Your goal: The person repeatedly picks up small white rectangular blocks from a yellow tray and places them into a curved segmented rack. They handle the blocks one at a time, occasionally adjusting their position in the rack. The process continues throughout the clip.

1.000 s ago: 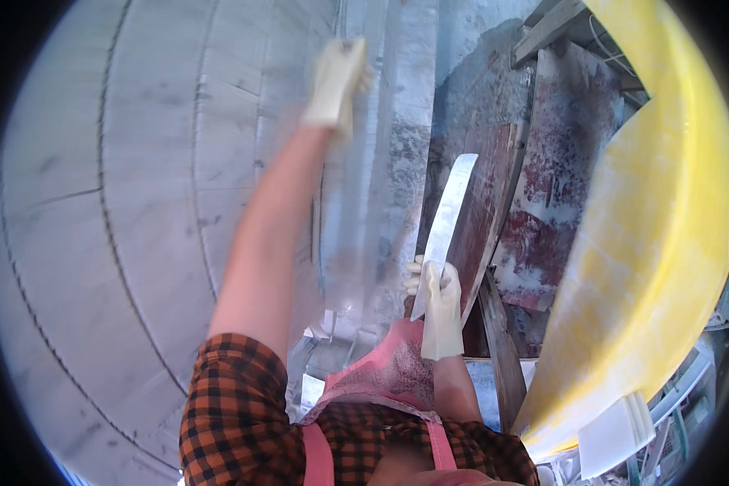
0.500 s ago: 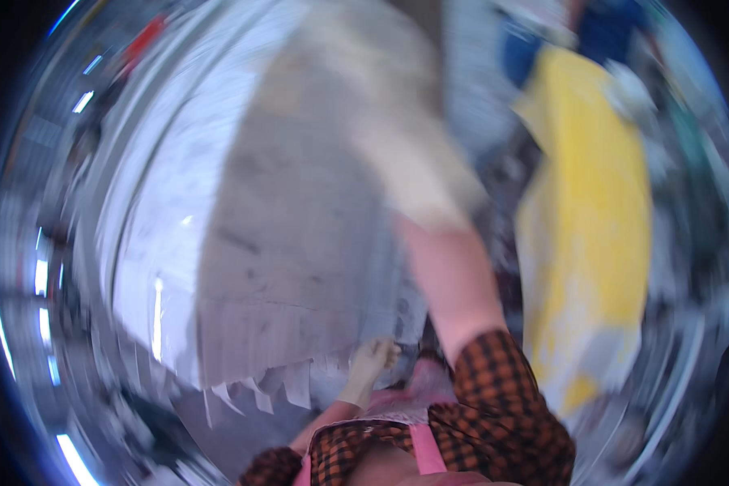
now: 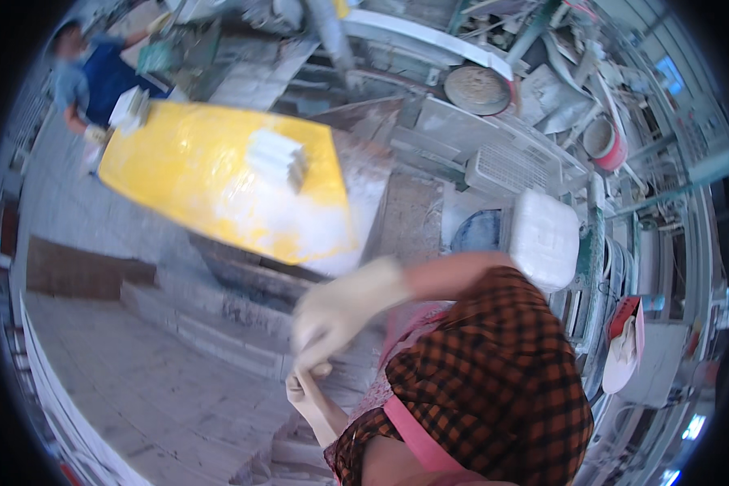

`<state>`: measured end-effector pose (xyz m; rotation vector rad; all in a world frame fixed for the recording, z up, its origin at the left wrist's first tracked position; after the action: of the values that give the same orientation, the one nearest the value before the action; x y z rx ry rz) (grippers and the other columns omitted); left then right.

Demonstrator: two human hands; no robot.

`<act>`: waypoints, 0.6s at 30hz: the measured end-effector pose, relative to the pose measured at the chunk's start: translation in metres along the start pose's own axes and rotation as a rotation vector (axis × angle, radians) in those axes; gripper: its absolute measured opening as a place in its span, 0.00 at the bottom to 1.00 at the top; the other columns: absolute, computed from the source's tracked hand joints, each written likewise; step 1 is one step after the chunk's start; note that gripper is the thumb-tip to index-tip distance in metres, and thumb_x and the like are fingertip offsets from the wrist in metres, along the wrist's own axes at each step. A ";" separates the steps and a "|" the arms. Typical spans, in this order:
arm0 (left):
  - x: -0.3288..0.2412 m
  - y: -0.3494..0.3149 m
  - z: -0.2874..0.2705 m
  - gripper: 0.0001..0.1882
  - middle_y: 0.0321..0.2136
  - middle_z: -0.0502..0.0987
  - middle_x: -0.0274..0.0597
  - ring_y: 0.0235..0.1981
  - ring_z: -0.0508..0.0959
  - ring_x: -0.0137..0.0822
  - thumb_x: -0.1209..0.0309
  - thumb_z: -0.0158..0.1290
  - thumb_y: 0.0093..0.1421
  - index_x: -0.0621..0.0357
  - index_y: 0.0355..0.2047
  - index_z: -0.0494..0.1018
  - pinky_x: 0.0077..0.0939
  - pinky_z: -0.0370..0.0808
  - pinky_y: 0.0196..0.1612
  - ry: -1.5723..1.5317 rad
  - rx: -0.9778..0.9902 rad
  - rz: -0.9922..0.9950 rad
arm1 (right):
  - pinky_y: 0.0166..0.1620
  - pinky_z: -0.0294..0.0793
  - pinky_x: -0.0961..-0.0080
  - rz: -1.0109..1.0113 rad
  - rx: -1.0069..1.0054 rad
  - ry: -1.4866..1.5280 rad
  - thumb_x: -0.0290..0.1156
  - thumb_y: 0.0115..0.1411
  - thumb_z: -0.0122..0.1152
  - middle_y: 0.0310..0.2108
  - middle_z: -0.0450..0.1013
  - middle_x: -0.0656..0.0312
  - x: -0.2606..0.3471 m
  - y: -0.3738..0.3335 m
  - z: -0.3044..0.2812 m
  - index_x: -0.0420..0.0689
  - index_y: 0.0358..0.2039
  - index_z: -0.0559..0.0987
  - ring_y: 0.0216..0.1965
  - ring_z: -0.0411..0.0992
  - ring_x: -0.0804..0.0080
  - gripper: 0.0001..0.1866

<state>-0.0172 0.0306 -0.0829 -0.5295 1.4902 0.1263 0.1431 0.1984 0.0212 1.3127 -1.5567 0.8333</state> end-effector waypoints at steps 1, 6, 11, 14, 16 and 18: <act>-0.014 0.005 0.016 0.18 0.27 0.81 0.43 0.31 0.78 0.31 0.63 0.45 0.74 0.66 0.38 0.77 0.29 0.75 0.43 -0.008 0.064 -0.023 | 0.33 0.74 0.68 0.225 -0.270 0.034 0.49 0.70 0.54 0.22 0.76 0.59 -0.027 -0.061 -0.006 0.43 0.33 0.82 0.26 0.74 0.63 0.22; -0.062 -0.029 0.131 0.18 0.30 0.83 0.46 0.37 0.80 0.35 0.66 0.43 0.74 0.71 0.40 0.77 0.31 0.74 0.50 0.153 0.337 -0.041 | 0.61 0.70 0.61 0.874 -1.267 0.390 0.46 0.59 0.69 0.56 0.74 0.46 -0.096 -0.431 -0.022 0.37 0.57 0.77 0.57 0.73 0.53 0.32; -0.096 -0.005 0.283 0.18 0.32 0.83 0.48 0.38 0.81 0.37 0.68 0.41 0.74 0.73 0.47 0.76 0.33 0.75 0.51 0.286 0.448 0.193 | 0.72 0.55 0.58 1.216 -1.160 -0.908 0.57 0.45 0.78 0.69 0.60 0.39 -0.160 -0.662 -0.133 0.36 0.69 0.61 0.72 0.56 0.44 0.59; -0.081 0.035 0.382 0.19 0.31 0.82 0.48 0.37 0.82 0.37 0.66 0.42 0.75 0.71 0.47 0.75 0.33 0.77 0.49 0.351 0.372 0.126 | 0.73 0.53 0.60 1.064 -1.225 -1.071 0.57 0.41 0.79 0.71 0.55 0.40 -0.233 -0.771 -0.246 0.38 0.73 0.54 0.73 0.53 0.47 0.66; -0.062 0.065 0.448 0.18 0.30 0.83 0.43 0.34 0.82 0.33 0.62 0.43 0.74 0.63 0.49 0.76 0.35 0.77 0.48 0.417 0.294 -0.015 | 0.72 0.54 0.62 1.070 -1.172 -1.185 0.56 0.39 0.80 0.72 0.54 0.42 -0.281 -0.815 -0.316 0.39 0.74 0.51 0.73 0.54 0.51 0.69; -0.053 0.085 0.499 0.18 0.30 0.84 0.40 0.32 0.81 0.29 0.60 0.43 0.74 0.59 0.49 0.76 0.34 0.76 0.47 0.329 0.324 -0.170 | 0.72 0.54 0.62 1.127 -1.068 -1.020 0.57 0.39 0.80 0.72 0.54 0.41 -0.312 -0.831 -0.366 0.40 0.74 0.52 0.72 0.54 0.49 0.69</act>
<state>0.3995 0.3225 -0.0578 -0.4239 1.7346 -0.3460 1.0403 0.4724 -0.1843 -0.1452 -2.9723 -0.3060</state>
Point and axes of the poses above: each hand's wrist, its own y-axis towards the middle knuckle, its own z-axis out of the palm, x = y × z, the point moved 1 cm from there along y, towards the middle knuckle
